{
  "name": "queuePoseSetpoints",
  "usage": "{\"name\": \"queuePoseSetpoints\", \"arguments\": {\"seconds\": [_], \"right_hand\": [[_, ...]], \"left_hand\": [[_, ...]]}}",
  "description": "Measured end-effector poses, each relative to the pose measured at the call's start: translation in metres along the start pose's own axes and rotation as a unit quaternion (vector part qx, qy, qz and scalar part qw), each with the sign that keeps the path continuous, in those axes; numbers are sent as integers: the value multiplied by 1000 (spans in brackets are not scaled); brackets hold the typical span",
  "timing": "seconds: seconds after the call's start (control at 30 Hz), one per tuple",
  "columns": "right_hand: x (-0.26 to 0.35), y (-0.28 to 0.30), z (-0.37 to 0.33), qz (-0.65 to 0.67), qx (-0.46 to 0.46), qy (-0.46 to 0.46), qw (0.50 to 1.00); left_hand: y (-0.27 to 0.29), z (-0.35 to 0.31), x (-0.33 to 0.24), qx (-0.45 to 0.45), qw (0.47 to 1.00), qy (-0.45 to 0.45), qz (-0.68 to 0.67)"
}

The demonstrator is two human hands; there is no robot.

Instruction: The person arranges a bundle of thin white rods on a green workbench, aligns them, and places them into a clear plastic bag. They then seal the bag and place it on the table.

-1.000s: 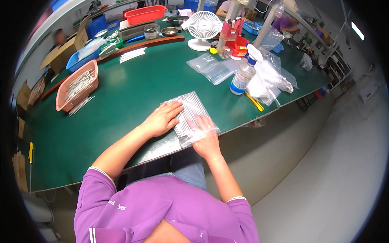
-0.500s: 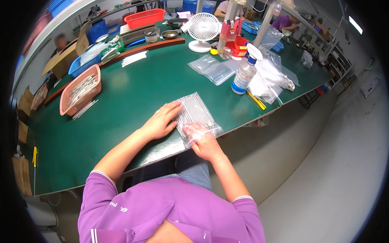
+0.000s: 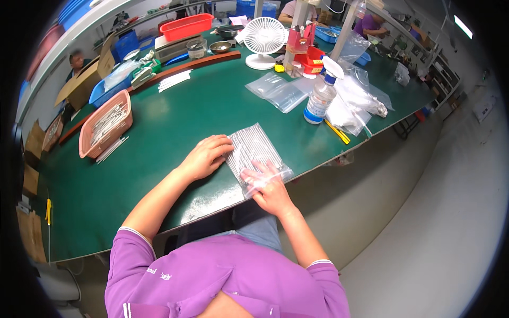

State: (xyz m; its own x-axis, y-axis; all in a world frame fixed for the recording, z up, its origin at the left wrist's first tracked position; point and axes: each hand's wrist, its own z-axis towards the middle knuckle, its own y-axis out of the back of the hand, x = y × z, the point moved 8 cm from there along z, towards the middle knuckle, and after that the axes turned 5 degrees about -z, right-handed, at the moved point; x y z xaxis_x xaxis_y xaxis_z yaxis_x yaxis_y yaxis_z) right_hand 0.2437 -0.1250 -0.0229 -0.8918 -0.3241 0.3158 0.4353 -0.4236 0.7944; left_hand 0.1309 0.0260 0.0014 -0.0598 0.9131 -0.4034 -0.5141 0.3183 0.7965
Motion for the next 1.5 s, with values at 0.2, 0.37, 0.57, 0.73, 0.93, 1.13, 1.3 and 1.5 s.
{"name": "queuePoseSetpoints", "arguments": {"seconds": [0.2,0.37,0.57,0.73,0.93,1.13,1.3,1.5], "right_hand": [[-3,8,-6,-58,2,-61,996],[-3,2,-13,-46,23,-51,997],[-14,18,-26,-68,-93,-158,981],[-2,19,-27,-83,-102,-121,984],[-2,33,-37,-127,-135,-156,970],[-1,40,-45,-139,-222,-151,953],[-28,52,-67,-121,-276,-265,916],[-55,63,-42,-27,-305,-251,918]], "left_hand": [[-1,7,-11,7,1000,-6,16],[-1,2,-12,31,999,-10,21],[-8,-2,-17,23,999,7,23],[-22,16,-21,63,998,14,11],[-40,27,-29,39,999,1,-4],[-54,45,-23,14,999,35,4],[-64,46,-46,50,996,-28,-62],[-51,63,-23,-39,997,56,-20]]}}
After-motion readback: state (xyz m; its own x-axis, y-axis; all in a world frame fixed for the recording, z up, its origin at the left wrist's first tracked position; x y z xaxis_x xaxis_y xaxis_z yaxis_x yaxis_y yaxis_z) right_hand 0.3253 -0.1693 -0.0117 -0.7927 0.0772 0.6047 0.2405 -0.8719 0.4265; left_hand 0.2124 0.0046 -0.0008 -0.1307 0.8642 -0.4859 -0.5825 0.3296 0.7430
